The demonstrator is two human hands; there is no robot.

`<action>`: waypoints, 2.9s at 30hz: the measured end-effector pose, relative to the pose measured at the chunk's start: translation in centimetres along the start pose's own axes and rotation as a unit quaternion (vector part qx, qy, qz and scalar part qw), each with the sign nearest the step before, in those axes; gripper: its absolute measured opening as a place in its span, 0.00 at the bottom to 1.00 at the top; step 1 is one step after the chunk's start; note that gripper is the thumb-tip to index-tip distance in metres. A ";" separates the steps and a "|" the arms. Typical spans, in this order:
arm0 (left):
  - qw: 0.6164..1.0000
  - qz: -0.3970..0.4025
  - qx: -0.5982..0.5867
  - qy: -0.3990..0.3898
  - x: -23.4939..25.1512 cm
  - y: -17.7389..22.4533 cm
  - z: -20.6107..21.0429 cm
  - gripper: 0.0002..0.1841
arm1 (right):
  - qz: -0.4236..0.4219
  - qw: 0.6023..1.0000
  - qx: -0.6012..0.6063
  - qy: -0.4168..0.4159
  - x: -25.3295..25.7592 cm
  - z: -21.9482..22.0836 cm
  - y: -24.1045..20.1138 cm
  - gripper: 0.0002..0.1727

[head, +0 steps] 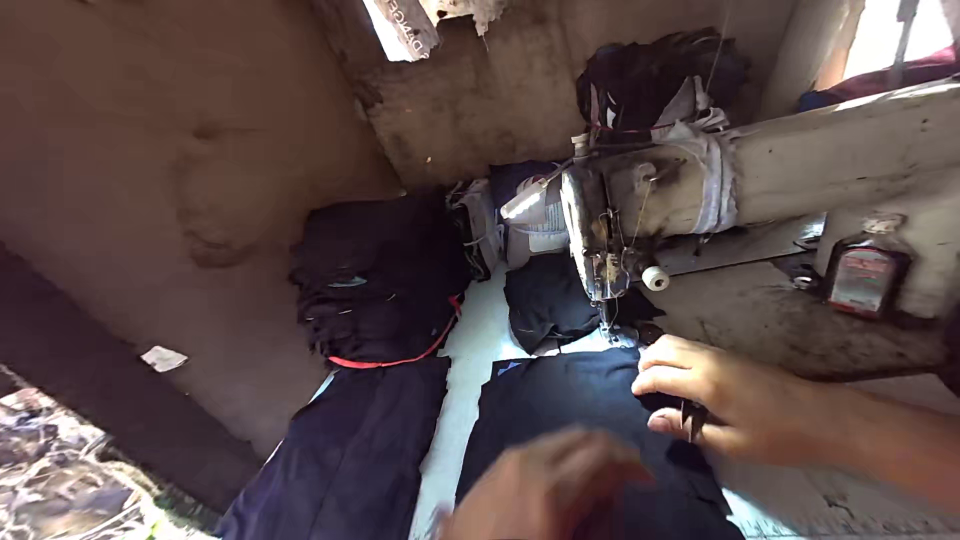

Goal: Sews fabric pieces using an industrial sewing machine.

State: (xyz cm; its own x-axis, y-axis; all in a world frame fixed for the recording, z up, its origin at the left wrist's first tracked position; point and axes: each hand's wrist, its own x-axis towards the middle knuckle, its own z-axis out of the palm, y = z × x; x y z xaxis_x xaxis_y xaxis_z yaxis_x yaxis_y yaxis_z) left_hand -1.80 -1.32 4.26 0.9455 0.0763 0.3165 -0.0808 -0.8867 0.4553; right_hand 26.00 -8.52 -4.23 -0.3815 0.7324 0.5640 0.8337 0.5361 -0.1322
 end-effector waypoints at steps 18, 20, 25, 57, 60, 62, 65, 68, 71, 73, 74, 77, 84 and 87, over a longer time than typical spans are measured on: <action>0.968 -0.111 0.091 -0.204 6.5 -11.9 1.1 0.33 | 0.155 0.974 0.040 -0.162 1.7 -1.5 2.8 0.35; 0.969 -0.109 0.093 -0.202 6.5 -11.9 1.1 0.33 | 0.158 0.974 0.038 -0.158 1.6 -1.5 2.6 0.36; 0.974 -0.064 0.122 -0.180 6.5 -12.4 1.1 0.33 | 0.044 0.997 0.036 -0.055 1.0 0.1 1.3 0.38; 0.929 -0.238 0.156 -0.237 7.6 -11.8 0.0 0.29 | -0.001 0.999 -0.038 -0.018 0.8 0.9 1.3 0.40; 0.905 -0.320 0.179 -0.217 7.6 -9.2 1.3 0.30 | 0.002 0.999 -0.011 -0.052 1.1 0.4 0.2 0.42; 0.880 -0.374 0.194 -0.220 7.9 -6.9 2.1 0.31 | 0.002 0.997 0.011 -0.079 1.2 0.3 0.1 0.42; 0.853 -0.423 0.197 -0.233 8.4 -4.6 2.9 0.33 | 0.005 0.997 0.018 -0.079 1.2 0.4 0.6 0.40; 0.843 -0.443 0.199 -0.231 9.2 -4.2 3.3 0.34 | 0.005 0.998 0.023 -0.066 0.9 0.3 1.0 0.41; 0.837 -0.458 0.198 -0.226 10.0 -4.8 3.3 0.35 | 0.011 0.997 0.041 -0.069 1.1 0.4 1.4 0.40; 0.839 -0.458 0.200 -0.214 10.0 -5.4 3.2 0.34 | 0.014 0.995 0.062 -0.073 1.5 0.5 1.5 0.38; 0.842 -0.454 0.203 -0.208 10.0 -5.7 3.2 0.34 | 0.016 0.995 0.070 -0.075 1.6 0.5 1.4 0.36; 0.867 -0.416 0.204 -0.184 9.6 -6.8 3.3 0.35 | 0.024 0.996 0.071 -0.053 1.8 0.7 1.3 0.33; 0.928 -0.353 0.115 -0.003 12.3 -13.2 -6.0 0.26 | 0.074 0.991 0.071 -0.083 2.3 0.9 2.1 0.32; 0.881 -0.445 0.160 -0.017 14.2 -17.5 -6.7 0.33 | 0.072 0.993 0.066 -0.069 2.1 0.9 2.3 0.34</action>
State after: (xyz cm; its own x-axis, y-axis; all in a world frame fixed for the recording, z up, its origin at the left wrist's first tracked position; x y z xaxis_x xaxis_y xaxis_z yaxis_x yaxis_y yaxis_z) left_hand 10.92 18.32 6.40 0.5987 0.7975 -0.0741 0.7853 -0.5663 0.2503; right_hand 26.71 -5.39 -4.08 -0.3216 0.8510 0.4151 0.8271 0.4659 -0.3144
